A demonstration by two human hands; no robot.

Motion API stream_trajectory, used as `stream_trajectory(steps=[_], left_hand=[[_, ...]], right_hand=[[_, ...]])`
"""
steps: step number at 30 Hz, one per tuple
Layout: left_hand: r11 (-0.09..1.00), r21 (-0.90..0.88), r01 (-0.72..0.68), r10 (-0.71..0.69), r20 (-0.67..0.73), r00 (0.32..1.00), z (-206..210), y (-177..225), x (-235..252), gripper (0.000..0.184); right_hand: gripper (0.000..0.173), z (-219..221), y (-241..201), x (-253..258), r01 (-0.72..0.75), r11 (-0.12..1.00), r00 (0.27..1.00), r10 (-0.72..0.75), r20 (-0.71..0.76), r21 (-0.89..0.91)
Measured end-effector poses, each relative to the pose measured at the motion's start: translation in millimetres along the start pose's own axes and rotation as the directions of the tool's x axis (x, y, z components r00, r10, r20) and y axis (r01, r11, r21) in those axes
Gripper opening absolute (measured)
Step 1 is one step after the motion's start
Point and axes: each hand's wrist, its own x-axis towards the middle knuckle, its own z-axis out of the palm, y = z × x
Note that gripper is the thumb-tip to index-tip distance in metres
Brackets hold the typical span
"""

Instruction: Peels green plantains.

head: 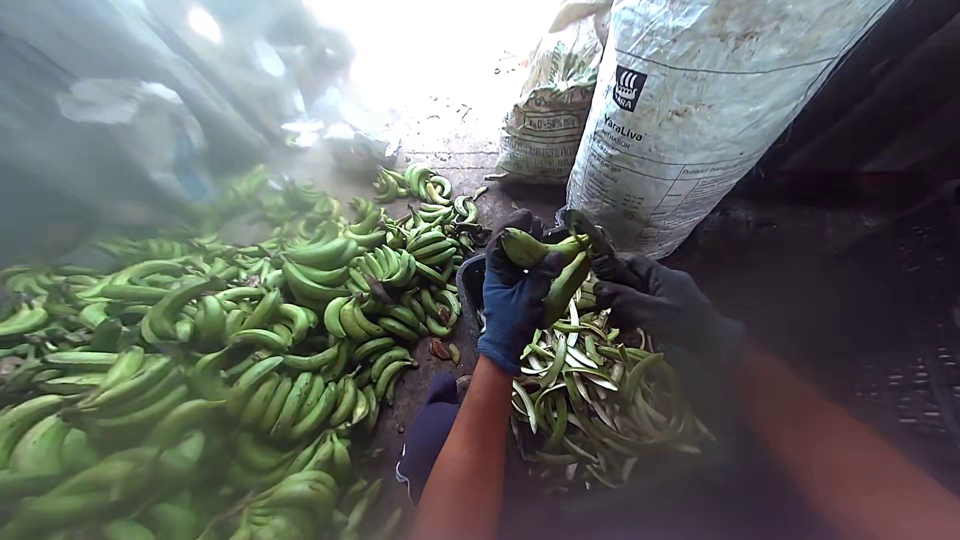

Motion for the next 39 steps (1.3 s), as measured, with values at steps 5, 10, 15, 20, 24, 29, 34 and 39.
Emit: stream_trajectory(steps=[5, 10, 15, 20, 24, 29, 34, 39], left_hand=[[0.978, 0.141, -0.155, 0.148, 0.061, 0.987, 5.4, -5.6, -1.7, 0.059], [0.975, -0.183, -0.123, 0.155, 0.169, 0.973, -7.9, 24.3, 2.6, 0.057], [0.974, 0.041, 0.224, -0.225, 0.034, 0.974, -23.7, 32.4, -5.7, 0.057], [0.978, 0.142, 0.15, -0.161, 0.072, 0.984, -17.5, 23.4, -16.9, 0.051], [0.953, -0.035, 0.302, -0.286, 0.232, 0.93, -1.7, 30.6, -23.7, 0.043], [0.921, -0.125, 0.369, -0.322, 0.289, 0.902, -12.4, 28.2, -11.8, 0.037], [0.952, 0.071, 0.297, -0.299, 0.02, 0.954, -10.6, 17.4, -14.9, 0.048], [0.935, 0.218, 0.279, -0.335, 0.293, 0.896, -0.1, 28.0, -22.4, 0.048]], right_hand=[[0.031, -0.4, 4.1, 1.0, 0.157, 0.971, 0.988, -0.157, -0.013, 0.179], [0.036, 4.6, 17.2, 15.6, -0.357, 0.931, 0.921, 0.364, 0.137, -0.072], [0.054, -3.7, 8.2, 4.2, 0.246, 0.958, 0.958, -0.218, 0.185, -0.148], [0.051, -0.9, 10.2, 6.9, 0.595, 0.587, 0.79, -0.553, 0.265, -0.548], [0.047, -16.5, -2.2, 29.6, 0.362, 0.72, 0.896, -0.445, 0.008, -0.592], [0.051, -28.5, -7.8, 18.1, 0.377, 0.901, 0.922, -0.387, -0.004, -0.217], [0.051, -8.7, 2.2, 0.3, 0.563, 0.67, 0.826, -0.474, 0.306, -0.484], [0.052, -38.0, 0.3, 26.7, 0.352, 0.745, 0.909, -0.417, 0.017, -0.566]])
